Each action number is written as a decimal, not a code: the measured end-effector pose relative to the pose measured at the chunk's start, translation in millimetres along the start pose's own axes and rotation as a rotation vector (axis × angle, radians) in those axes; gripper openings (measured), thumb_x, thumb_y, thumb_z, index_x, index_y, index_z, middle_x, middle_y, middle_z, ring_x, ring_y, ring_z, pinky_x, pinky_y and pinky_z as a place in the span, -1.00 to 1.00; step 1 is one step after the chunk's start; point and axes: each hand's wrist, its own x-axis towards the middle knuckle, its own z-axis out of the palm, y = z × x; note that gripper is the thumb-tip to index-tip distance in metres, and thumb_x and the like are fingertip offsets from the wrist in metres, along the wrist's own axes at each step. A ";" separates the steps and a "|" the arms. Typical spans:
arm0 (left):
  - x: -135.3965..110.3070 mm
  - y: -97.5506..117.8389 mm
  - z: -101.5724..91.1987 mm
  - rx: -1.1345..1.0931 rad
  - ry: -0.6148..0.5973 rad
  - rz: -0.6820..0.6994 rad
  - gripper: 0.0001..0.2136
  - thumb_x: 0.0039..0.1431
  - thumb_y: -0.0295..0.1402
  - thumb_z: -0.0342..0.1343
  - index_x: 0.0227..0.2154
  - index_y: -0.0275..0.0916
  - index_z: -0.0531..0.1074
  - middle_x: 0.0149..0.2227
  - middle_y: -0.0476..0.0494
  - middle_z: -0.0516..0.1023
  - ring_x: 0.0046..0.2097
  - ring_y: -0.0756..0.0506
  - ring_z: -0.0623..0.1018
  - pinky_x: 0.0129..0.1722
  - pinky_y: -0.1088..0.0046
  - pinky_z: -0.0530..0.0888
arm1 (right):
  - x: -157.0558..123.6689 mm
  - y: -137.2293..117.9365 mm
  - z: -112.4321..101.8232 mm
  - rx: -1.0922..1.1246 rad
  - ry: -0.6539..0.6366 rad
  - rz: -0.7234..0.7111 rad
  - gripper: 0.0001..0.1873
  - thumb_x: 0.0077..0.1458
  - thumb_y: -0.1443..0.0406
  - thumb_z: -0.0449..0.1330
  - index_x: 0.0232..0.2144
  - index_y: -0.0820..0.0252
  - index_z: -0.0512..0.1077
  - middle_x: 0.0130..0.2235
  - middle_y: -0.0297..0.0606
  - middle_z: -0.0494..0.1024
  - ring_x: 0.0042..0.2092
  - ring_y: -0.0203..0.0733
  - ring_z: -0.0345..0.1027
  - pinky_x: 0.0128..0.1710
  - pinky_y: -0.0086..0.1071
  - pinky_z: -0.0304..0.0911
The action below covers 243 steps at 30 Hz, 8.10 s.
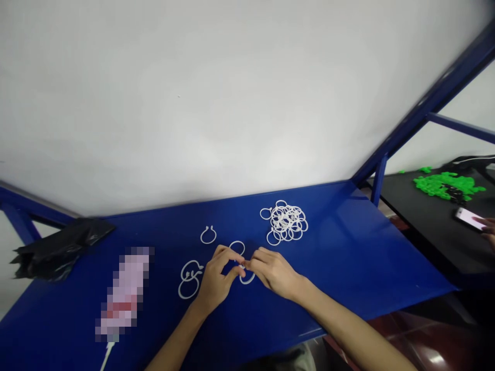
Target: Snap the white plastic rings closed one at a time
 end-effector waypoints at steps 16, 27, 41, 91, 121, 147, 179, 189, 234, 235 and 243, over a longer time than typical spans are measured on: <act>-1.9 -12.1 -5.1 0.490 -0.201 0.097 -0.87 0.29 -0.42 0.08 -0.17 -0.14 0.50 0.00 -0.13 0.53 0.06 -0.21 0.46 0.04 0.10 0.45 | -4.9 64.1 -12.6 -0.378 0.406 0.473 -0.91 0.30 0.33 0.15 -0.23 0.16 0.48 -0.25 -0.17 0.58 -0.16 0.00 0.32 -0.11 -0.13 0.32; -2.1 -1.4 -2.0 0.128 -0.173 0.031 -0.88 0.36 -0.42 -0.01 -0.18 -0.16 0.42 -0.14 -0.11 0.54 -0.02 -0.10 0.52 0.01 0.25 0.50 | -7.1 33.6 -10.5 -0.066 0.361 0.308 -0.73 0.28 0.21 0.21 0.01 0.12 0.41 -0.09 -0.14 0.54 -0.03 -0.02 0.37 0.00 -0.08 0.35; -0.5 2.7 -3.5 -0.291 -0.225 -0.278 -0.75 0.31 -0.27 0.10 0.01 -0.17 0.41 -0.11 -0.13 0.62 -0.09 -0.09 0.64 -0.03 0.30 0.60 | -3.6 15.4 10.7 0.228 0.036 0.217 -0.86 0.40 0.28 0.05 -0.11 0.16 0.40 -0.16 -0.23 0.61 -0.16 -0.20 0.52 -0.13 -0.35 0.38; -4.4 -3.8 4.3 0.106 -0.025 0.034 -0.84 0.32 -0.48 0.01 -0.32 -0.15 0.46 -0.26 -0.02 0.53 -0.22 -0.03 0.57 -0.16 0.44 0.50 | -4.7 10.7 12.4 0.108 0.056 0.091 -0.69 0.44 0.27 -0.04 -0.11 0.20 0.49 -0.30 -0.22 0.59 -0.32 -0.24 0.46 -0.28 -0.40 0.34; 2.7 -14.8 -5.8 0.225 0.151 0.151 -0.86 0.35 -0.48 0.01 -0.28 -0.15 0.43 -0.33 0.03 0.56 -0.24 -0.03 0.54 -0.19 0.44 0.47 | -4.0 8.6 -15.4 -0.032 0.067 0.100 -0.61 0.31 0.10 0.16 0.12 0.05 0.43 0.21 -0.07 0.39 0.14 -0.02 0.37 0.03 -0.15 0.41; 0.5 -35.9 -19.8 0.733 0.043 -0.121 -0.84 0.31 -0.30 0.04 -0.26 -0.20 0.50 -0.09 -0.25 0.53 -0.01 -0.28 0.46 -0.05 0.07 0.49 | -8.3 40.4 -13.9 -0.380 0.351 0.386 -0.86 0.30 0.33 0.15 -0.16 0.16 0.53 0.00 -0.10 0.56 0.22 0.14 0.22 0.18 0.09 0.30; -1.1 1.4 6.8 -0.002 -0.089 -0.024 -0.80 0.29 -0.48 0.05 -0.44 -0.17 0.46 -0.34 -0.01 0.54 -0.30 -0.01 0.55 -0.25 0.45 0.50 | -4.4 9.6 10.5 0.291 -0.023 0.153 -0.65 0.45 0.26 -0.10 -0.25 0.16 0.46 -0.32 -0.25 0.55 -0.30 -0.22 0.36 -0.25 -0.37 0.31; -2.1 -10.0 0.9 0.304 0.032 0.038 -0.78 0.25 -0.28 0.21 -0.08 -0.16 0.44 -0.22 -0.09 0.59 -0.16 -0.14 0.58 -0.12 0.26 0.52 | -0.2 8.0 12.1 0.175 0.019 0.139 -0.69 0.44 0.29 -0.07 -0.16 0.16 0.47 -0.20 -0.20 0.58 -0.22 -0.19 0.41 -0.18 -0.31 0.37; -2.3 -13.4 -9.7 0.419 -0.049 0.052 -0.51 0.09 -0.11 0.33 0.06 -0.12 0.41 -0.01 -0.15 0.55 0.05 -0.25 0.47 0.08 0.09 0.38 | -0.9 14.5 9.8 -0.206 0.109 0.035 -0.68 0.38 0.29 0.07 0.13 0.18 0.39 0.05 -0.05 0.49 -0.01 -0.08 0.40 -0.03 -0.18 0.42; -2.5 -11.1 -9.1 0.385 -0.061 0.071 -0.51 0.10 -0.09 0.33 0.05 -0.13 0.41 -0.02 -0.15 0.56 0.04 -0.24 0.48 0.06 0.12 0.39 | -0.4 11.8 11.4 -0.190 0.101 -0.001 -0.69 0.39 0.29 0.05 0.12 0.17 0.39 0.05 -0.07 0.50 -0.01 -0.10 0.41 -0.04 -0.21 0.42; -3.1 -4.3 -4.2 0.283 -0.033 0.241 -0.82 0.37 -0.31 0.06 -0.04 -0.18 0.42 -0.20 -0.08 0.63 -0.20 -0.09 0.55 -0.10 0.28 0.44 | 0.2 12.5 15.0 -0.058 0.101 0.012 -0.73 0.43 0.28 -0.03 -0.16 0.23 0.46 -0.29 -0.19 0.54 -0.27 -0.21 0.40 -0.24 -0.36 0.35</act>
